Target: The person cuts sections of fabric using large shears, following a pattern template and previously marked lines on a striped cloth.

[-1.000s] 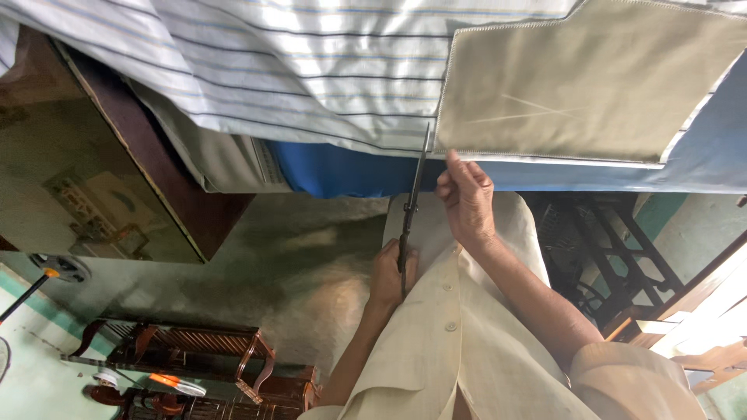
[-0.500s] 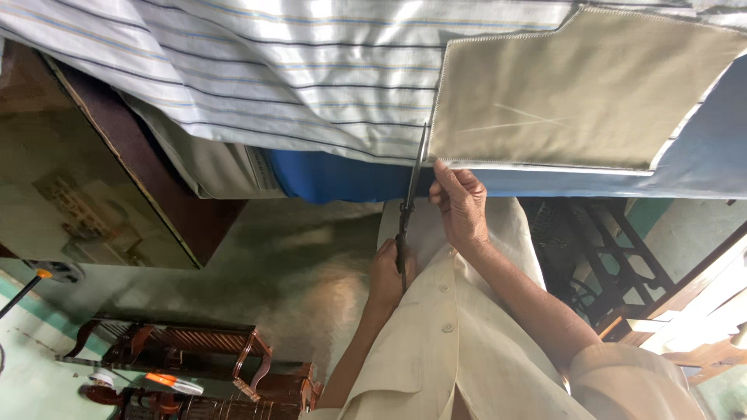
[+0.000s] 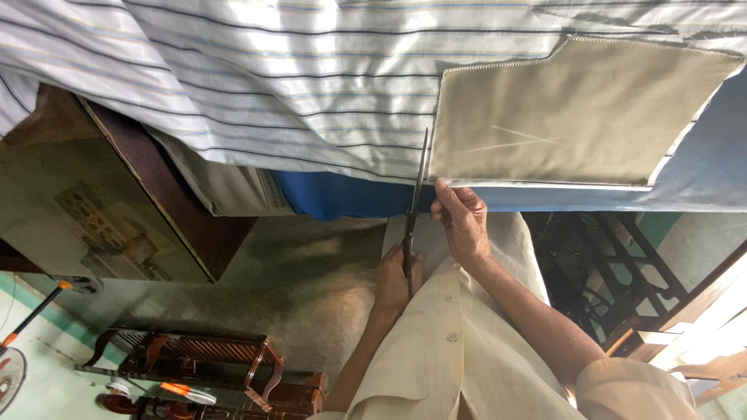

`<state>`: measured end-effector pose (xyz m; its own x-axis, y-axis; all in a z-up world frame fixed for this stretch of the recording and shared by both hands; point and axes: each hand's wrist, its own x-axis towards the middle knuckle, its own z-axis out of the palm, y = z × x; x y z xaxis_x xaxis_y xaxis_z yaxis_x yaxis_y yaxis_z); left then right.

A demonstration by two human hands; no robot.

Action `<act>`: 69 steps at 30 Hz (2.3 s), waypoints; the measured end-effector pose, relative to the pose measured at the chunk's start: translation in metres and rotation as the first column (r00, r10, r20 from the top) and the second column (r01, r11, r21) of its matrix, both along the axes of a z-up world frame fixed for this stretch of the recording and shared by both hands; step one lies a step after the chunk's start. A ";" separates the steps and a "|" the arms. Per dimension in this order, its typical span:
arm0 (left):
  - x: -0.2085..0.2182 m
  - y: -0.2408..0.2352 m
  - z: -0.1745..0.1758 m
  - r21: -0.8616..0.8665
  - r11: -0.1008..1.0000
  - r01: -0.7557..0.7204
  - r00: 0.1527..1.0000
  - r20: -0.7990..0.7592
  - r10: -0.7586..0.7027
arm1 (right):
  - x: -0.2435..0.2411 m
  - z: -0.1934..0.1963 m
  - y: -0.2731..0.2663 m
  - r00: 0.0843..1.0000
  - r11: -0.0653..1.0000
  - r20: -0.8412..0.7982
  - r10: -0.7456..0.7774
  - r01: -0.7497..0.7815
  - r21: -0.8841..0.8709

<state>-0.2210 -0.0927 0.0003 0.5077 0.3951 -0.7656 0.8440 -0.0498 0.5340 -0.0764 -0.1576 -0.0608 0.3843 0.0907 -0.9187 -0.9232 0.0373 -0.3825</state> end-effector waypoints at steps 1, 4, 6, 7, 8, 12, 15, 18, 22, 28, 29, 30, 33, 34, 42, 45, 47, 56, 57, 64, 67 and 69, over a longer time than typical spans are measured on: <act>0.006 0.002 0.000 0.005 1.000 -0.021 1.000 0.011 0.021 | 0.000 0.001 0.001 1.000 1.000 -0.003 -0.006 0.006 -0.007; 0.018 0.005 0.000 0.025 0.999 -0.030 0.999 0.022 0.029 | 0.004 0.003 0.003 1.000 1.000 -0.005 -0.012 0.012 -0.012; 0.014 0.003 -0.002 0.044 0.999 -0.019 1.000 0.011 0.019 | 0.004 0.003 0.003 1.000 1.000 -0.013 -0.010 0.010 -0.007; 0.009 0.000 -0.005 0.028 0.999 -0.042 0.999 0.023 0.042 | 0.003 0.002 0.003 1.000 1.000 -0.015 -0.010 0.010 -0.009; 0.005 -0.001 -0.009 0.010 0.998 -0.063 0.997 0.038 0.062 | 0.002 0.001 0.002 1.000 1.000 -0.014 -0.014 0.013 -0.011; 0.012 0.001 -0.004 0.010 0.998 -0.069 0.996 0.056 0.068 | -0.001 -0.004 -0.002 1.000 1.000 -0.014 -0.023 0.023 -0.008; 0.032 0.010 0.005 0.043 0.999 -0.010 1.000 0.010 0.010 | -0.002 -0.002 -0.002 1.000 1.000 -0.024 -0.020 0.019 -0.001; 0.063 0.023 0.020 0.002 0.998 -0.057 0.998 -0.039 0.057 | -0.001 -0.002 -0.001 0.999 1.000 -0.025 -0.029 0.029 -0.004; 0.051 0.018 0.009 0.073 0.997 -0.021 0.999 0.038 0.018 | -0.001 -0.004 -0.003 0.999 1.000 -0.032 -0.013 0.013 0.003; 0.066 0.025 0.015 0.068 0.998 -0.008 0.999 0.039 0.005 | -0.001 -0.005 -0.005 0.999 1.000 -0.032 -0.007 0.007 0.011; 0.073 0.027 0.017 0.051 0.998 -0.020 0.999 0.046 0.018 | -0.002 -0.005 -0.005 0.999 1.000 -0.034 -0.002 0.002 0.008; 0.075 0.027 0.016 0.049 0.999 -0.015 0.999 0.044 0.013 | -0.004 -0.008 -0.007 0.999 1.000 -0.037 -0.007 0.007 0.007; 0.077 0.027 0.011 0.046 0.998 -0.032 0.998 0.062 0.030 | -0.006 -0.011 -0.009 0.999 1.000 -0.032 0.011 -0.011 0.019; 0.075 0.026 0.010 0.037 0.998 -0.059 0.995 0.078 0.056 | -0.005 -0.010 -0.009 0.999 1.000 -0.037 0.002 -0.001 0.023; 0.088 0.031 0.013 0.037 0.998 -0.055 0.998 0.038 0.054 | -0.003 -0.007 -0.007 0.998 0.999 -0.055 -0.025 0.027 0.042; 0.087 0.037 0.018 -0.019 0.991 -0.130 0.991 0.032 0.130 | 0.002 -0.003 -0.005 0.999 0.998 -0.047 -0.025 0.027 0.051; 0.087 0.044 0.027 -0.093 0.987 -0.130 0.991 0.003 0.131 | 0.009 0.003 -0.003 0.998 0.998 -0.051 -0.025 0.028 0.049; 0.068 0.170 0.044 -0.144 0.958 0.250 0.962 -0.075 -0.262 | 0.000 -0.005 -0.004 0.996 0.997 -0.063 -0.063 0.065 0.031; 0.072 0.177 0.044 -0.150 0.952 0.265 0.958 -0.073 -0.278 | 0.000 -0.002 -0.005 0.995 0.996 -0.062 -0.080 0.081 0.024; 0.091 0.213 0.040 0.009 0.861 0.509 0.853 -0.140 -0.503 | 0.015 0.010 0.002 0.997 0.997 -0.042 -0.062 0.064 0.053; 0.093 0.228 0.034 0.058 0.800 0.597 0.797 -0.156 -0.584 | 0.019 0.012 0.000 0.997 0.995 -0.028 -0.073 0.075 0.060; 0.098 0.235 0.035 0.072 0.767 0.637 0.767 -0.160 -0.622 | 0.015 0.008 -0.002 0.997 0.994 -0.015 -0.076 0.077 0.073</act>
